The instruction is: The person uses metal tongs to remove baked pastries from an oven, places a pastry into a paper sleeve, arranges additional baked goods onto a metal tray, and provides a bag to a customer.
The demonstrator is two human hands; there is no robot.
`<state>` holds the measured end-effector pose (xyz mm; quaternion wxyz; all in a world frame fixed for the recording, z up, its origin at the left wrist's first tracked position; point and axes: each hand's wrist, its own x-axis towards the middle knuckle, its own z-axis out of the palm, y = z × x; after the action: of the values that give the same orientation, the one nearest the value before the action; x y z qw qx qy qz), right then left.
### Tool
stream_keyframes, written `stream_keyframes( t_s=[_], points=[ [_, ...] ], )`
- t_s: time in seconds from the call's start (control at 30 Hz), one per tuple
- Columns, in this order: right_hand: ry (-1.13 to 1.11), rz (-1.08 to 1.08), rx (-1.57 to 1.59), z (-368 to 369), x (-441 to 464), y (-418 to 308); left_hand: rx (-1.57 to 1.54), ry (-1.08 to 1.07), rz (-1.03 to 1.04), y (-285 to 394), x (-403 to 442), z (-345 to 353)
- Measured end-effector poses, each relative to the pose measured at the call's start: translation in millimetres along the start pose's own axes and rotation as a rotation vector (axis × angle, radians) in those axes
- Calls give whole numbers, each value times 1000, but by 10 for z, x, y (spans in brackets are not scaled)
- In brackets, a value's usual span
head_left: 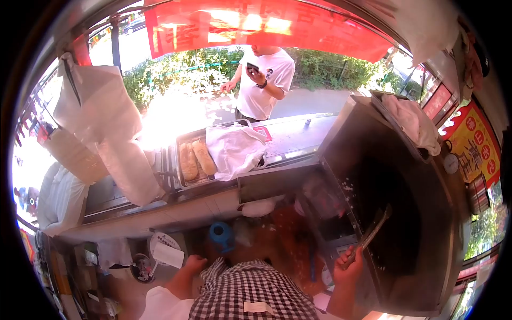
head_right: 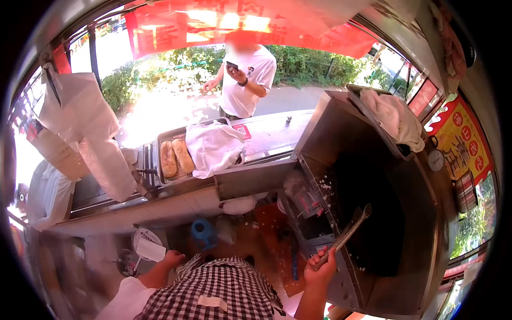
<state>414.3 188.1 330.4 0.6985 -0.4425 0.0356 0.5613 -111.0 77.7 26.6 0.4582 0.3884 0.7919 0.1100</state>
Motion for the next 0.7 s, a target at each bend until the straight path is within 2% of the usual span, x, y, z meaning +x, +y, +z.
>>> stream_keyframes(
  t_s=[0.33,0.7],
  points=[
    [29,-10,-14,142,-48,-6,-29,9,-79,-108,-21,52],
    [25,-45,-8,137,-51,-7,3,28,-31,-32,-32,29]
  ],
)
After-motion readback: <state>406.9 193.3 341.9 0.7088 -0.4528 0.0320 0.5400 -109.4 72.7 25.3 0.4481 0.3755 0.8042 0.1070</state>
